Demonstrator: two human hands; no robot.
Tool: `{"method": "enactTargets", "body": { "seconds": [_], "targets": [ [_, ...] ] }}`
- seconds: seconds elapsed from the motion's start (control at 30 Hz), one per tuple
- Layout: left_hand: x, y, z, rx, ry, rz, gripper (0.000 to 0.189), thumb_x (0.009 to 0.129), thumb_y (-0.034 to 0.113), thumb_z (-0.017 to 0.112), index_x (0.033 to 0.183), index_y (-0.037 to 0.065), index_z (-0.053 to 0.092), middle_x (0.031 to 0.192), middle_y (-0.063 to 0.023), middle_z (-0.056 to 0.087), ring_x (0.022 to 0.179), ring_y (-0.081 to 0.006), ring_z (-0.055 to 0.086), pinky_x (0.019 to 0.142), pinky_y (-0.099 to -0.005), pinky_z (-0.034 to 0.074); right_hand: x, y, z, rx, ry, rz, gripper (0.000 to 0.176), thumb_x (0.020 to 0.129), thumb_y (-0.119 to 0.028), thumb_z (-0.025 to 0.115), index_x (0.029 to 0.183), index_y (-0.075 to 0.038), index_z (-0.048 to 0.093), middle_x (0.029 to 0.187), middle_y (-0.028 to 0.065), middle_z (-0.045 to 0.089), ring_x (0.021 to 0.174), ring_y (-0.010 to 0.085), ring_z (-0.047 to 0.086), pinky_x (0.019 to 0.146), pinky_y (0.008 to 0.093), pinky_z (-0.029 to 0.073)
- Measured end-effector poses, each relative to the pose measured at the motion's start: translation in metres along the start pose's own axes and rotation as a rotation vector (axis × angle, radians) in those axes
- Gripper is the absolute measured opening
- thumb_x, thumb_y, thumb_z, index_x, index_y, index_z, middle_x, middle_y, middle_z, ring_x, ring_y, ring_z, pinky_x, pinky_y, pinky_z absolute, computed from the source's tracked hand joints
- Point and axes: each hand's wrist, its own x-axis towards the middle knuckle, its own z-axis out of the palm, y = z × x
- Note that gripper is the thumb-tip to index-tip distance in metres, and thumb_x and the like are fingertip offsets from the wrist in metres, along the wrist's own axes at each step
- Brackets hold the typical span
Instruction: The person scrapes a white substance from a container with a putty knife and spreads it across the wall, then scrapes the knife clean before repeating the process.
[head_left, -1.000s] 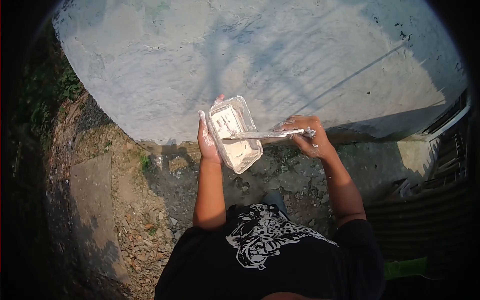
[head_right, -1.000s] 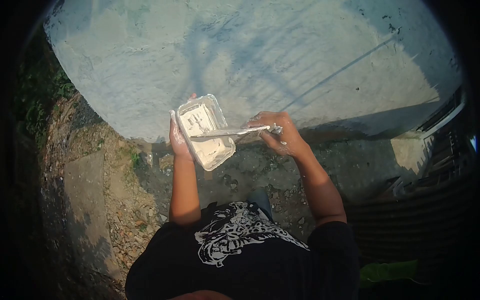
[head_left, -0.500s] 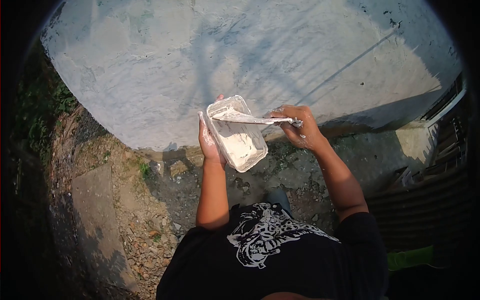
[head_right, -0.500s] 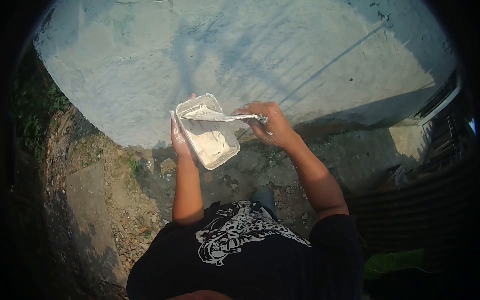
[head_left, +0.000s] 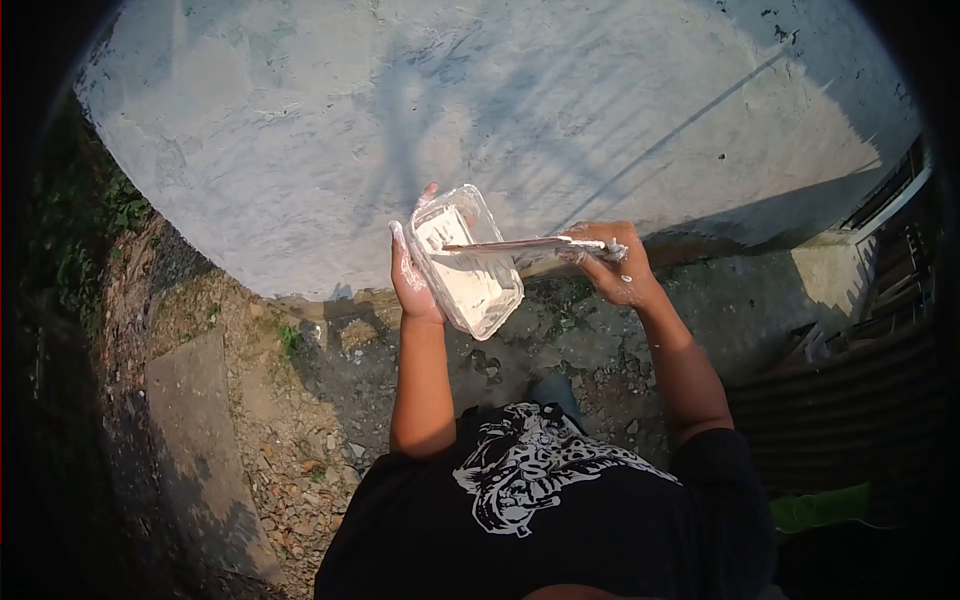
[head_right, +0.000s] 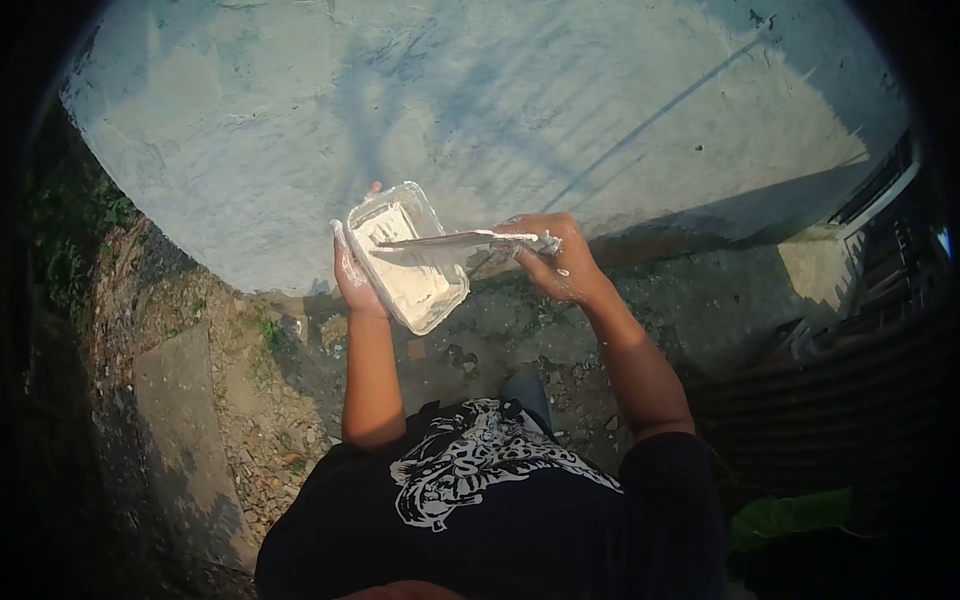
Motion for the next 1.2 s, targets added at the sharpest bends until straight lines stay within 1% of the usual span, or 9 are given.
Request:
{"method": "enactTargets", "body": {
  "seconds": [0.13, 0.23, 0.33, 0.5, 0.63, 0.83, 0.9, 1.1, 1.2],
  "targets": [
    [-0.004, 0.004, 0.000, 0.029, -0.015, 0.070, 0.071, 0.100, 0.055, 0.033, 0.152, 0.006, 0.024, 0.138, -0.0187, 0.049, 0.122, -0.0326, 0.053, 0.095, -0.0521, 0.050, -0.010, 0.015, 0.008, 0.077, 0.054, -0.032, 0.022, 0.076, 0.003, 0.066, 0.097, 0.003, 0.070, 0.090, 0.0200, 0.071, 0.081, 0.0283, 0.071, 0.075, 0.0328, 0.053],
    [-0.003, 0.013, 0.001, 0.045, -0.002, 0.128, 0.072, 0.101, 0.055, 0.033, 0.152, 0.006, 0.023, 0.141, -0.0188, 0.047, 0.123, -0.0331, 0.052, 0.096, -0.0513, 0.049, -0.015, 0.012, 0.012, -0.014, 0.024, 0.005, 0.017, 0.079, -0.002, 0.070, 0.096, 0.002, 0.071, 0.084, 0.0154, 0.072, 0.075, 0.0204, 0.068, 0.070, 0.0300, 0.051],
    [-0.001, 0.017, 0.002, 0.001, 0.073, 0.159, 0.072, 0.100, 0.054, 0.034, 0.151, 0.005, 0.024, 0.140, -0.0185, 0.048, 0.121, -0.0335, 0.053, 0.095, -0.0499, 0.050, -0.011, 0.004, 0.015, 0.296, 0.075, 0.247, 0.015, 0.085, -0.011, 0.071, 0.089, 0.003, 0.070, 0.072, 0.0045, 0.066, 0.065, 0.0066, 0.051, 0.058, 0.0260, 0.041],
    [0.002, 0.019, -0.013, -0.104, -0.202, 0.153, 0.071, 0.101, 0.051, 0.035, 0.151, 0.001, 0.026, 0.148, -0.0173, 0.040, 0.130, -0.0332, 0.046, 0.109, -0.0484, 0.037, -0.016, 0.009, 0.018, 0.216, 0.136, 0.247, 0.017, 0.087, -0.014, 0.070, 0.088, 0.003, 0.070, 0.071, 0.0032, 0.066, 0.065, 0.0067, 0.052, 0.058, 0.0258, 0.041],
    [0.001, 0.018, -0.012, -0.115, -0.193, 0.193, 0.070, 0.101, 0.050, 0.035, 0.151, 0.002, 0.026, 0.149, -0.0164, 0.040, 0.130, -0.0326, 0.046, 0.110, -0.0475, 0.036, -0.025, 0.011, 0.024, 0.225, 0.108, 0.291, 0.019, 0.087, -0.016, 0.070, 0.091, 0.003, 0.071, 0.072, 0.0025, 0.067, 0.066, 0.0067, 0.052, 0.060, 0.0257, 0.042],
    [0.007, 0.008, -0.010, 0.014, -0.112, 0.249, 0.068, 0.100, 0.050, 0.035, 0.149, 0.002, 0.030, 0.148, -0.0147, 0.041, 0.130, -0.0316, 0.046, 0.109, -0.0461, 0.037, -0.009, -0.039, 0.023, 0.310, 0.240, 0.276, 0.022, 0.087, -0.013, 0.071, 0.100, 0.004, 0.070, 0.082, 0.0054, 0.070, 0.071, 0.0088, 0.058, 0.064, 0.0257, 0.046],
    [0.007, 0.001, 0.000, 0.156, 0.096, 0.292, 0.067, 0.100, 0.052, 0.037, 0.145, 0.003, 0.039, 0.145, -0.0141, 0.045, 0.129, -0.0307, 0.047, 0.108, -0.0458, 0.038, -0.002, -0.044, 0.022, 0.315, 0.286, 0.271, 0.022, 0.086, -0.011, 0.071, 0.102, 0.005, 0.069, 0.084, 0.0066, 0.071, 0.074, 0.0098, 0.061, 0.067, 0.0260, 0.048],
    [0.010, 0.001, -0.021, -0.106, 0.297, 0.266, 0.059, 0.099, 0.053, 0.037, 0.133, 0.007, 0.051, 0.134, -0.0142, 0.054, 0.118, -0.0324, 0.054, 0.101, -0.0489, 0.044, -0.018, -0.012, 0.037, 0.382, 0.338, 0.221, 0.023, 0.083, -0.001, 0.068, 0.105, 0.004, 0.071, 0.090, 0.0087, 0.072, 0.083, 0.0109, 0.064, 0.076, 0.0303, 0.052],
    [0.009, 0.008, -0.035, -0.141, 0.343, 0.292, 0.060, 0.099, 0.054, 0.036, 0.133, 0.007, 0.050, 0.132, -0.0142, 0.054, 0.115, -0.0330, 0.055, 0.098, -0.0499, 0.046, -0.025, -0.004, 0.050, 0.153, 0.223, -0.010, 0.031, 0.074, 0.003, 0.064, 0.104, 0.001, 0.072, 0.097, 0.0151, 0.073, 0.089, 0.0243, 0.069, 0.085, 0.0361, 0.052]
  ]
}}
